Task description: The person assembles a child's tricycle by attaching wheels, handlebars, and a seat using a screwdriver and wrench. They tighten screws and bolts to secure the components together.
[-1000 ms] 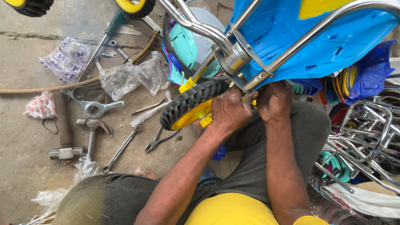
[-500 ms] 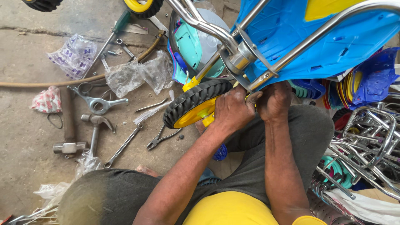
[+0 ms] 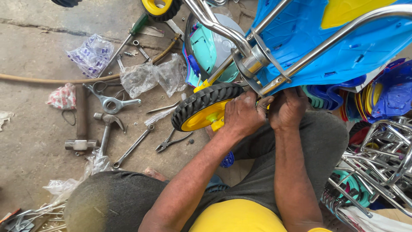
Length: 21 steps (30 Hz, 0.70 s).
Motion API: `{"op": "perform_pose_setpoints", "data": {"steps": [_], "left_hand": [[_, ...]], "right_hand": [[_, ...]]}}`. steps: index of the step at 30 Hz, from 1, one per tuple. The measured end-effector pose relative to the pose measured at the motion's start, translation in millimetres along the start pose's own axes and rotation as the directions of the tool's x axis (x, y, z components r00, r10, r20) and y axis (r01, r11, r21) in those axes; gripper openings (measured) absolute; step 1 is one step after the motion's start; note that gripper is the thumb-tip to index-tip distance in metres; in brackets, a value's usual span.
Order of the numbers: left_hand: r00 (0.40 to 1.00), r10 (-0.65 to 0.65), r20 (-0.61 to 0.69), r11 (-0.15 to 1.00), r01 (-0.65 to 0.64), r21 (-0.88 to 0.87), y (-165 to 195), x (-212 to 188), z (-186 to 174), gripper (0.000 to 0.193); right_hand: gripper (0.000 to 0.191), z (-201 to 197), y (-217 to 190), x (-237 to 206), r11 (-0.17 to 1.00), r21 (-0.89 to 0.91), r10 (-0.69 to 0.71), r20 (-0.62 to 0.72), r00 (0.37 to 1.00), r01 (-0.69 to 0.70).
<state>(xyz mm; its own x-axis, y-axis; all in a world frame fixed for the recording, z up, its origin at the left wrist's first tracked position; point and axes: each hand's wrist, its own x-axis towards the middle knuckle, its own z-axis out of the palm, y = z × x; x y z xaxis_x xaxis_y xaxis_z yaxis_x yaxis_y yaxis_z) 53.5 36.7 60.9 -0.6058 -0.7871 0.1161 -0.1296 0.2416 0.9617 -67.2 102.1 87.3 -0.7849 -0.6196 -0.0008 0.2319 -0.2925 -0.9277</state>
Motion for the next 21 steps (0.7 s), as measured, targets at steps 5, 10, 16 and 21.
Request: {"op": "perform_pose_setpoints", "data": {"steps": [5,10,16,21], "left_hand": [[0.999,0.011,0.05,0.999,-0.009,-0.038,1.4,2.7,-9.6,0.041],[0.993,-0.001,0.116,0.999,0.005,-0.032,4.3,6.2,-12.1,0.04],[0.995,-0.003,0.104,1.0,0.005,-0.02,3.5,8.6,-8.3,0.046],[1.0,-0.011,-0.016,0.999,0.01,-0.03,-4.3,7.7,-24.6,0.045]], "right_hand": [[0.016,-2.9,0.9,-1.9,0.999,0.01,-0.037,0.058,0.998,0.037],[0.017,-1.6,4.0,-2.4,0.977,-0.13,-0.16,0.087,0.983,0.17],[0.026,2.0,6.8,-0.9,0.984,-0.073,-0.163,0.023,0.986,0.164],[0.021,16.2,8.6,3.1,0.976,-0.095,-0.176,0.168,0.97,0.193]]}}
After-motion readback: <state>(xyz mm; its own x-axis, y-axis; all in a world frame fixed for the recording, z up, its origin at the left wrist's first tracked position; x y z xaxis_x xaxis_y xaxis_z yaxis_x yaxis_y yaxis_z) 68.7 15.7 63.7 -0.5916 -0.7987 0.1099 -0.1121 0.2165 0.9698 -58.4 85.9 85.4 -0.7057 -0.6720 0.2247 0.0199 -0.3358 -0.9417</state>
